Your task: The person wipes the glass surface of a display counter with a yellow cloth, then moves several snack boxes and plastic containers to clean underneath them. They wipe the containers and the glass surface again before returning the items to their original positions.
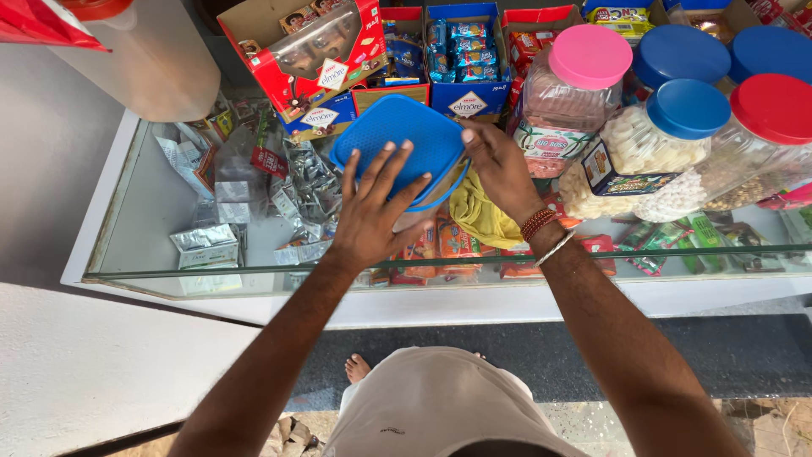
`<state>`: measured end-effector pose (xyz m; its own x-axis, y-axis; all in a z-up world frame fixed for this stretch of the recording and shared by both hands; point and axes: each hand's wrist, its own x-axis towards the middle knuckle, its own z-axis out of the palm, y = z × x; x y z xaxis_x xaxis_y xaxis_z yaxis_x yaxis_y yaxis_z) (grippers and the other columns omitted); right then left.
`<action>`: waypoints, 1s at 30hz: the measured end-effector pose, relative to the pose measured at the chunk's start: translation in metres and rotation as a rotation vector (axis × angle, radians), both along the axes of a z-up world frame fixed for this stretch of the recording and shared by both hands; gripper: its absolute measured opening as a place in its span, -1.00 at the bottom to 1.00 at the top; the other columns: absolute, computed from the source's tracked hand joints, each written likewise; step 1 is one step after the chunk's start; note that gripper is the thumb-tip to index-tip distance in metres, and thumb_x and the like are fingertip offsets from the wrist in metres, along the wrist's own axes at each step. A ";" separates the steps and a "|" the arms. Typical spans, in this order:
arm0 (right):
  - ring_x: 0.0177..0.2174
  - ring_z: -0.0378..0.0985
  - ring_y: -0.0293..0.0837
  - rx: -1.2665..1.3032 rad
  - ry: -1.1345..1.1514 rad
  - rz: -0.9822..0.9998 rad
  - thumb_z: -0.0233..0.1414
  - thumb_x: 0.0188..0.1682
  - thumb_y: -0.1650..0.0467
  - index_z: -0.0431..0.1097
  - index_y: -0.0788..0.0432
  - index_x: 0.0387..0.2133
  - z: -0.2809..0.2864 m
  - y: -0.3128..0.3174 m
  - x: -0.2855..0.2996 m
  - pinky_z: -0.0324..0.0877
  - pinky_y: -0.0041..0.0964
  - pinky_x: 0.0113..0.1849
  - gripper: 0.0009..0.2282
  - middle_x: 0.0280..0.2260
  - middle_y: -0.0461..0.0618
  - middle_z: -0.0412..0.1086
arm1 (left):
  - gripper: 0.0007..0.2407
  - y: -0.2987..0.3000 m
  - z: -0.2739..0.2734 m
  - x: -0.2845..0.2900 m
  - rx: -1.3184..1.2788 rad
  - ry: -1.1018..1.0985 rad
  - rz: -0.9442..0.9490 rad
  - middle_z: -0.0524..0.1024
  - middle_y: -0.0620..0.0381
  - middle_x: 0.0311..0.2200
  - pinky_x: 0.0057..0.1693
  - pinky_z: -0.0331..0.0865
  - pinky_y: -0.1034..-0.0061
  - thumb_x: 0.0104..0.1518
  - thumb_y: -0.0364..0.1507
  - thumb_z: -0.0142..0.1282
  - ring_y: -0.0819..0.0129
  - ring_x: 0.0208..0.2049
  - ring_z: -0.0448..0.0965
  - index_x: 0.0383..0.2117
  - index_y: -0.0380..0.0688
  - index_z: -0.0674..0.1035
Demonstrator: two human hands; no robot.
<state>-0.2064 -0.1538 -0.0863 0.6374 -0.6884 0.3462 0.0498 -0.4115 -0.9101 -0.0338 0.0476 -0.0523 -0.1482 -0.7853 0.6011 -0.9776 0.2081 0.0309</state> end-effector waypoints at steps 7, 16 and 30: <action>-0.19 0.51 -0.27 0.087 0.036 0.011 -0.16 0.21 0.23 0.32 0.18 0.14 -0.027 0.002 0.005 0.50 -0.32 -0.25 -0.64 -0.15 -0.07 0.45 | -0.18 0.010 -0.022 -0.008 -0.148 0.343 0.203 -0.22 -0.46 0.47 0.49 -0.10 -0.22 0.14 -0.02 0.29 -0.37 0.52 -0.18 0.45 -0.07 0.11; -0.04 0.56 -0.15 0.384 -0.035 -0.031 -0.14 0.18 0.18 0.37 0.15 0.11 -0.021 -0.004 0.014 0.51 -0.16 -0.07 -0.62 -0.06 -0.04 0.49 | 0.25 0.007 -0.049 0.007 -0.154 0.696 0.173 -0.23 -0.50 0.45 0.51 0.02 -0.08 -0.20 -0.02 0.53 -0.42 0.49 -0.10 0.44 -0.33 -0.28; -0.33 0.29 -0.37 0.193 -0.201 -0.135 -0.03 0.19 0.29 0.37 0.21 -0.21 0.021 0.026 0.048 0.32 -0.44 -0.27 -0.79 -0.34 -0.19 0.32 | 0.32 0.028 0.003 0.024 -0.187 0.698 0.152 0.04 -0.46 0.43 0.46 0.23 0.10 -0.34 -0.03 0.61 -0.25 0.44 0.21 0.44 -0.44 -0.21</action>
